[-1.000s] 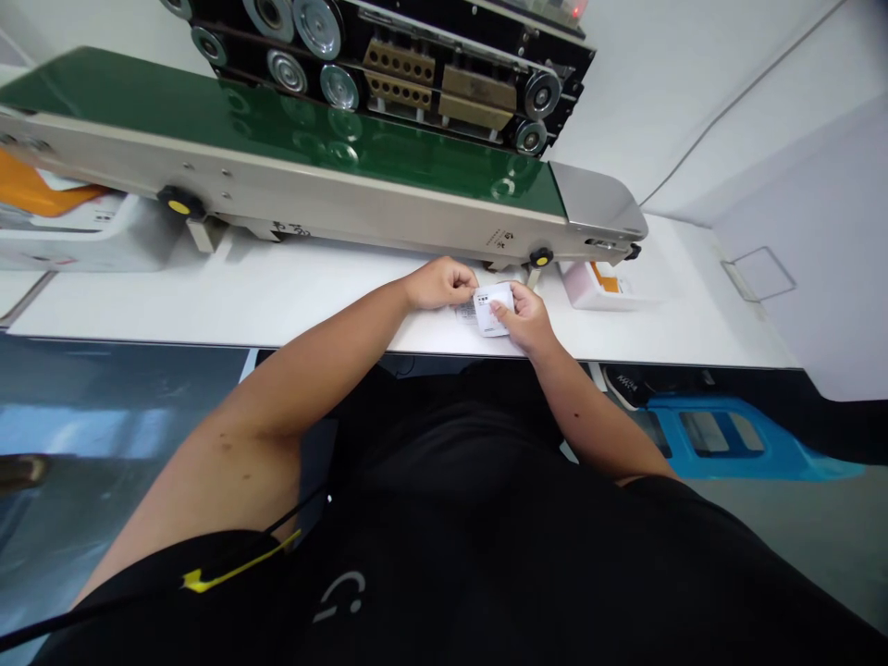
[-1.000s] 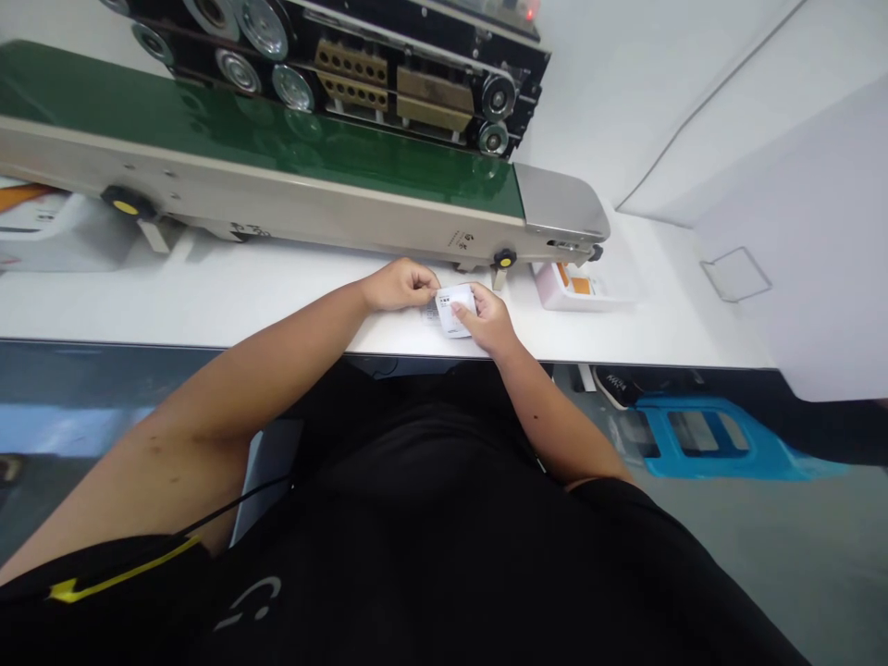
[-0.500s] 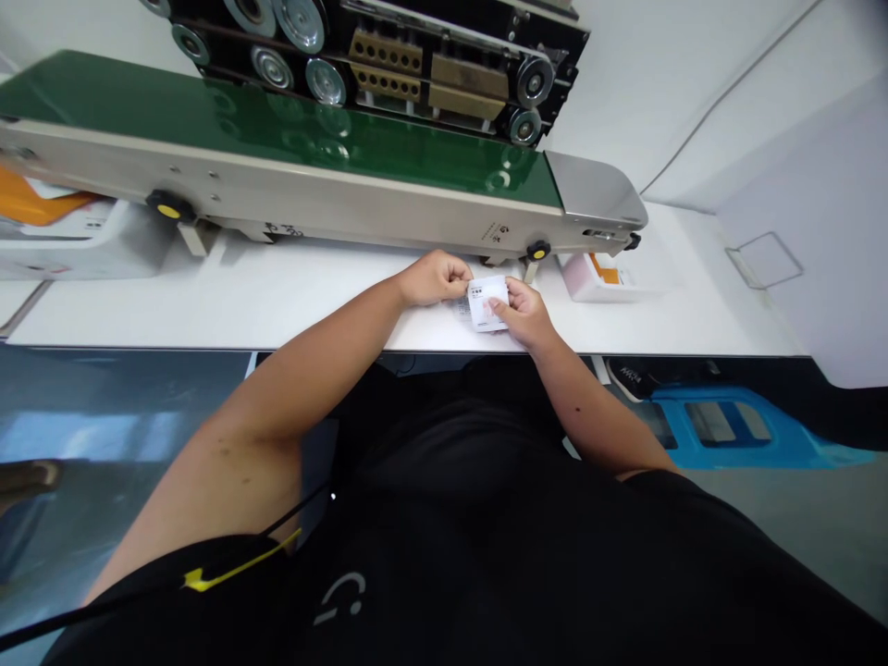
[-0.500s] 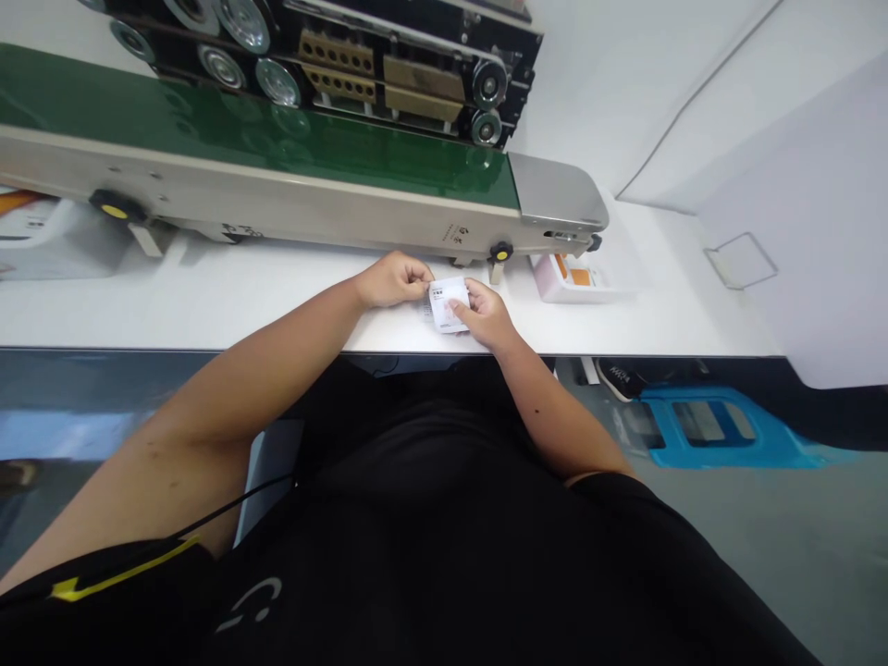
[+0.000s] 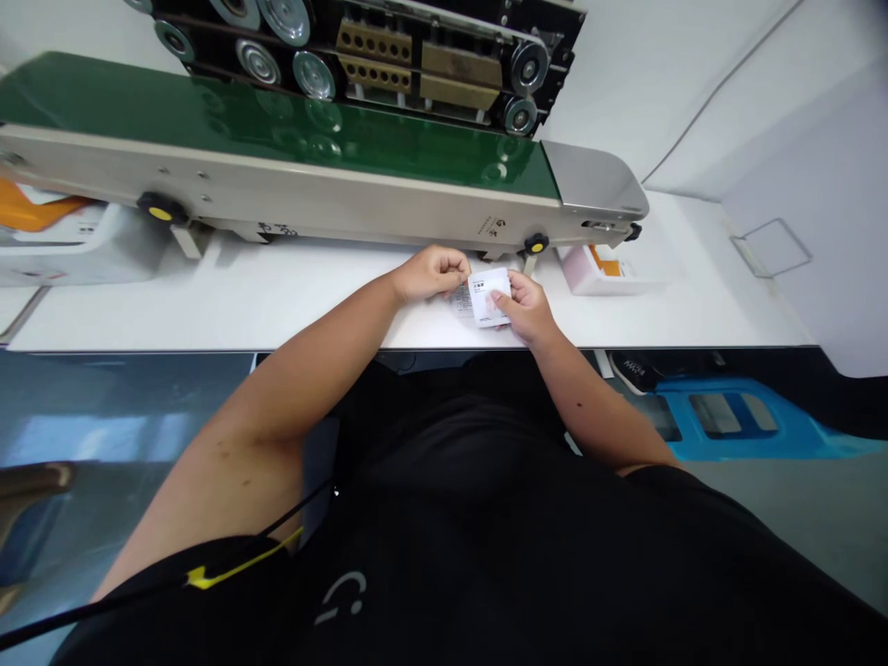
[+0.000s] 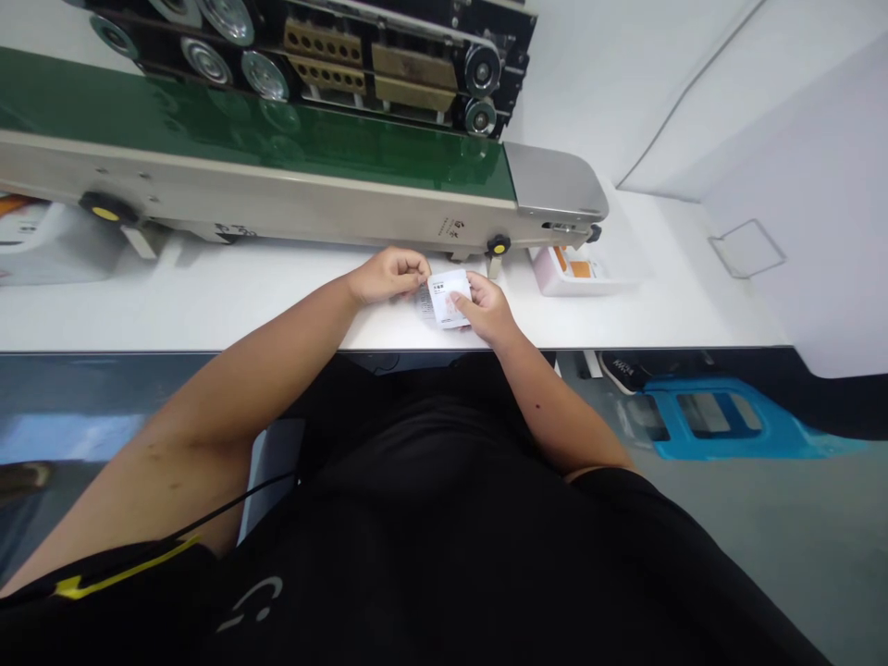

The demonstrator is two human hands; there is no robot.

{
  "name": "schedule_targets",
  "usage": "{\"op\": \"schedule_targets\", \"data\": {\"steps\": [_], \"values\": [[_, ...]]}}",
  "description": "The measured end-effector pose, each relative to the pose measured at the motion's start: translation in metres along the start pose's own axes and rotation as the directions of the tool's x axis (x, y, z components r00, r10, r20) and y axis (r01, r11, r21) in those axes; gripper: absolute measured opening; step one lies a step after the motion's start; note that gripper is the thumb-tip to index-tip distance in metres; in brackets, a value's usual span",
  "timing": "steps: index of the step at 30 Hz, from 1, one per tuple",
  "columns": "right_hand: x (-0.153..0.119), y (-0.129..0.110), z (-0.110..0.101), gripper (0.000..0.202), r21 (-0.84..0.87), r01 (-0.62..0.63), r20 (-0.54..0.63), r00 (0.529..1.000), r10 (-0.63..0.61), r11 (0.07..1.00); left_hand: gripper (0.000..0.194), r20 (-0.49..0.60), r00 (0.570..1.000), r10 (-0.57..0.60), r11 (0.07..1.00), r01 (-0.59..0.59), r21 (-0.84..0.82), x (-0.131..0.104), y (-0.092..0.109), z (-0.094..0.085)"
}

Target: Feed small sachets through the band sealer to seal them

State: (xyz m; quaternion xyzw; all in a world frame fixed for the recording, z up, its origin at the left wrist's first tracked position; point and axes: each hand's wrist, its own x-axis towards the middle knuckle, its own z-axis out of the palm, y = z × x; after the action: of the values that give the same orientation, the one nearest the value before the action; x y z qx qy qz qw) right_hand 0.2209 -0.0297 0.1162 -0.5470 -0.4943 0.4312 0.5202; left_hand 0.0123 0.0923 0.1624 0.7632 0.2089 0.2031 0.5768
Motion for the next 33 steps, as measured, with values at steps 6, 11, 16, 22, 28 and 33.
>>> {"op": "schedule_targets", "data": {"steps": [6,11,16,22,28,33], "values": [[-0.002,-0.005,0.001,0.047,-0.016,0.008,0.03,1.0,-0.008,1.0,0.017,0.027,0.999,0.023,0.999,-0.023,-0.033,0.004,-0.005,0.001],[-0.003,-0.006,0.0,0.048,-0.016,0.025,0.057,0.998,-0.024,1.0,0.026,0.032,0.999,0.027,0.994,-0.023,-0.108,0.006,-0.007,0.0],[-0.002,-0.003,0.001,0.053,0.0,0.055,0.031,0.998,-0.055,0.998,0.027,0.027,1.0,0.016,0.987,-0.011,-0.162,0.006,-0.005,-0.002],[0.0,-0.001,0.001,0.044,-0.01,0.165,-0.086,0.983,-0.165,0.986,0.025,0.028,1.0,-0.009,0.987,0.013,-0.158,0.005,-0.002,-0.002],[-0.001,0.0,-0.001,0.028,-0.175,0.129,-0.122,0.981,-0.151,0.976,0.023,0.103,0.994,-0.046,0.993,0.057,-0.104,0.001,0.004,-0.005],[-0.008,-0.012,0.001,0.018,-0.437,0.144,-0.108,0.972,-0.21,0.888,0.018,0.182,0.982,-0.056,0.993,0.073,-0.091,-0.001,0.009,-0.007]]}}
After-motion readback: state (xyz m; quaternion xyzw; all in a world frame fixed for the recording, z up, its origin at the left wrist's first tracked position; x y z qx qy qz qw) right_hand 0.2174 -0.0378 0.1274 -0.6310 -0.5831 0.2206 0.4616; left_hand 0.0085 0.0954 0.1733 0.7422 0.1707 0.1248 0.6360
